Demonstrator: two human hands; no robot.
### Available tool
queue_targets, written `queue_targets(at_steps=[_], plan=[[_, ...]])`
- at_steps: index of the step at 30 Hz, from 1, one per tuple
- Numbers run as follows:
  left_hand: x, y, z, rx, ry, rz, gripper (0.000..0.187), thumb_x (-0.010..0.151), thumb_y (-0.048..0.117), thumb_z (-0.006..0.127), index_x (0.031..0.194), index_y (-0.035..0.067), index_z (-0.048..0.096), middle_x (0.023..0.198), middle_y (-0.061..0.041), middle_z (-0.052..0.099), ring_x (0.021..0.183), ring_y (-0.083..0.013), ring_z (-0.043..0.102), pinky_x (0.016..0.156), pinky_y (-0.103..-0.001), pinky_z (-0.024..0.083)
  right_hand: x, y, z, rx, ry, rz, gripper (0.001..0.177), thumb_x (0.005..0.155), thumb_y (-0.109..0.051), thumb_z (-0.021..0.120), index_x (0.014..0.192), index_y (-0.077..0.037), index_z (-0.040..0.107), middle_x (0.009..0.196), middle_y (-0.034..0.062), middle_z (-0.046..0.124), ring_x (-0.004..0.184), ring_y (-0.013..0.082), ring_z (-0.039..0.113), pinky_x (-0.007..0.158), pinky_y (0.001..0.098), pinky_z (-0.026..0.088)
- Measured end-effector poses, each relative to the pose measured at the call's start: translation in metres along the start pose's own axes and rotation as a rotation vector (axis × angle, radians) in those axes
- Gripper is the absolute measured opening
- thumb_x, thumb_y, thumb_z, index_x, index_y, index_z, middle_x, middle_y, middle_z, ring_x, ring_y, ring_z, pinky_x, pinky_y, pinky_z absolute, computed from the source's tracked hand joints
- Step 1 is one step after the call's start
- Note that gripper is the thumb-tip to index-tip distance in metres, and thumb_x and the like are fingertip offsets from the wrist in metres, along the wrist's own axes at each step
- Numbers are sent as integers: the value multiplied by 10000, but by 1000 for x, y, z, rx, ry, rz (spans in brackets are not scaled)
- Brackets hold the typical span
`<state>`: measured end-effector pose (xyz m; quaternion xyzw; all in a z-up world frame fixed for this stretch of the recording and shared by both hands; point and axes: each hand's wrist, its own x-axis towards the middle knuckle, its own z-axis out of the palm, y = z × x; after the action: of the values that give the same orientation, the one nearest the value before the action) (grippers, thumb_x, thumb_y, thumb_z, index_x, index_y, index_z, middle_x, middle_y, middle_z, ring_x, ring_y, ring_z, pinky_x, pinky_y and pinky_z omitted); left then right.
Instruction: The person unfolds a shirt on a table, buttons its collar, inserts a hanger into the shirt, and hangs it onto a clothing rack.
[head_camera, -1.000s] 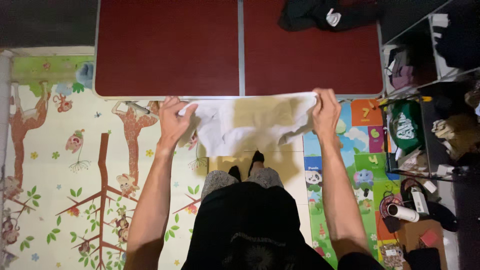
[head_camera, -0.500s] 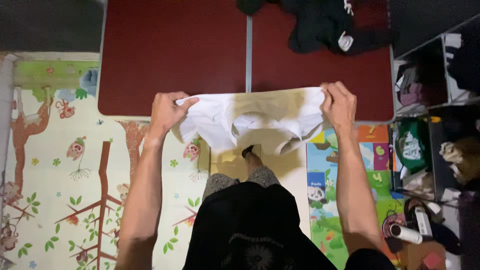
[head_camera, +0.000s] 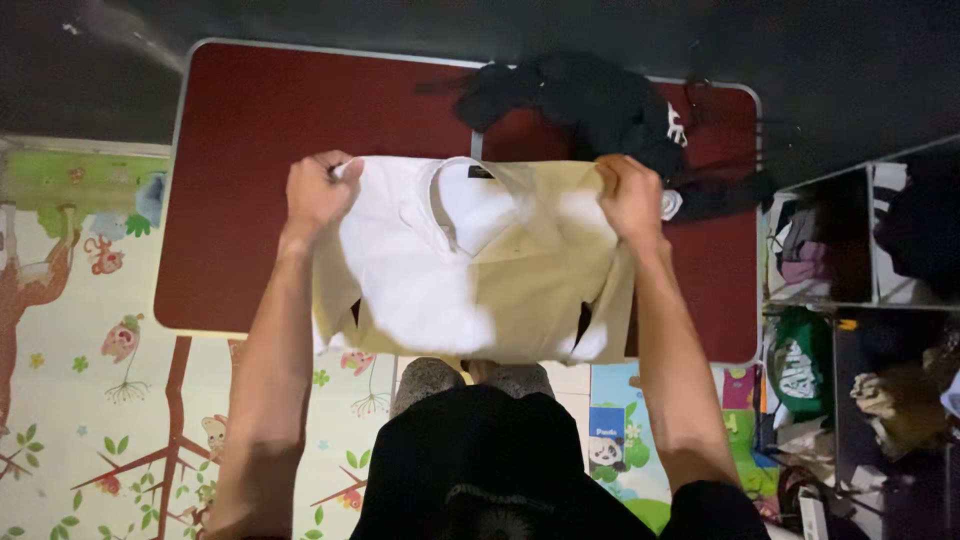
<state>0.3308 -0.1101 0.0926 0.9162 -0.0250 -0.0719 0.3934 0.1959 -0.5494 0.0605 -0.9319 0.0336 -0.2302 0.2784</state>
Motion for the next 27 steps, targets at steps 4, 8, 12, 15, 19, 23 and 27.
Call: queue_targets(at_steps=[4, 8, 12, 15, 19, 23, 27], plan=[[41, -44, 62, 175, 33, 56, 225, 921, 318, 736, 1043, 142, 806, 902, -173, 755, 860, -362, 718, 805, -477, 555, 7, 59, 65, -68, -97, 11, 119, 986, -129, 629, 995, -90, 741, 961, 196, 717, 882, 416, 682, 763, 503, 545], [62, -78, 101, 262, -24, -161, 239, 895, 377, 743, 1050, 202, 791, 909, -178, 752, 885, -396, 706, 836, -505, 551, 9, 100, 112, -123, -222, 113, 119, 1000, -173, 637, 992, -101, 731, 930, 194, 720, 869, 427, 675, 731, 530, 532], [86, -104, 123, 132, -5, -208, 235, 917, 389, 718, 1029, 188, 769, 871, -137, 755, 847, -328, 753, 845, -480, 569, 15, 114, 130, -71, -216, 184, 106, 986, -186, 660, 975, -110, 733, 950, 174, 726, 861, 414, 683, 729, 513, 546], [101, -117, 142, 382, 170, 129, 203, 900, 345, 758, 980, 159, 782, 977, -128, 738, 948, -357, 688, 837, -475, 569, 25, 107, 141, -88, -203, 114, 82, 974, -167, 672, 1009, -116, 726, 965, 155, 719, 906, 394, 677, 782, 492, 543], [83, -93, 187, 187, -123, -27, 422, 1104, 442, 479, 1275, 74, 592, 1199, -139, 651, 1105, -243, 698, 920, -382, 585, 14, 67, 138, -222, -132, -109, 259, 923, -196, 703, 1161, -96, 677, 1075, 158, 674, 981, 359, 649, 855, 466, 513], [36, -31, 191, 144, -337, -194, 984, 881, 578, 765, 1477, -52, 299, 1344, -279, 462, 1170, -412, 555, 904, -517, 540, -9, 35, 144, 182, -432, 253, 404, 891, -333, 764, 1165, -75, 616, 1059, 147, 663, 926, 349, 669, 840, 441, 539], [6, -17, 198, 369, -251, 25, 1122, 589, 487, 914, 1439, -3, 367, 1370, -279, 476, 1245, -468, 518, 883, -547, 498, -34, 37, 162, 23, -486, 164, 683, 751, -332, 808, 1282, 25, 570, 1081, 215, 653, 966, 435, 634, 812, 511, 507]])
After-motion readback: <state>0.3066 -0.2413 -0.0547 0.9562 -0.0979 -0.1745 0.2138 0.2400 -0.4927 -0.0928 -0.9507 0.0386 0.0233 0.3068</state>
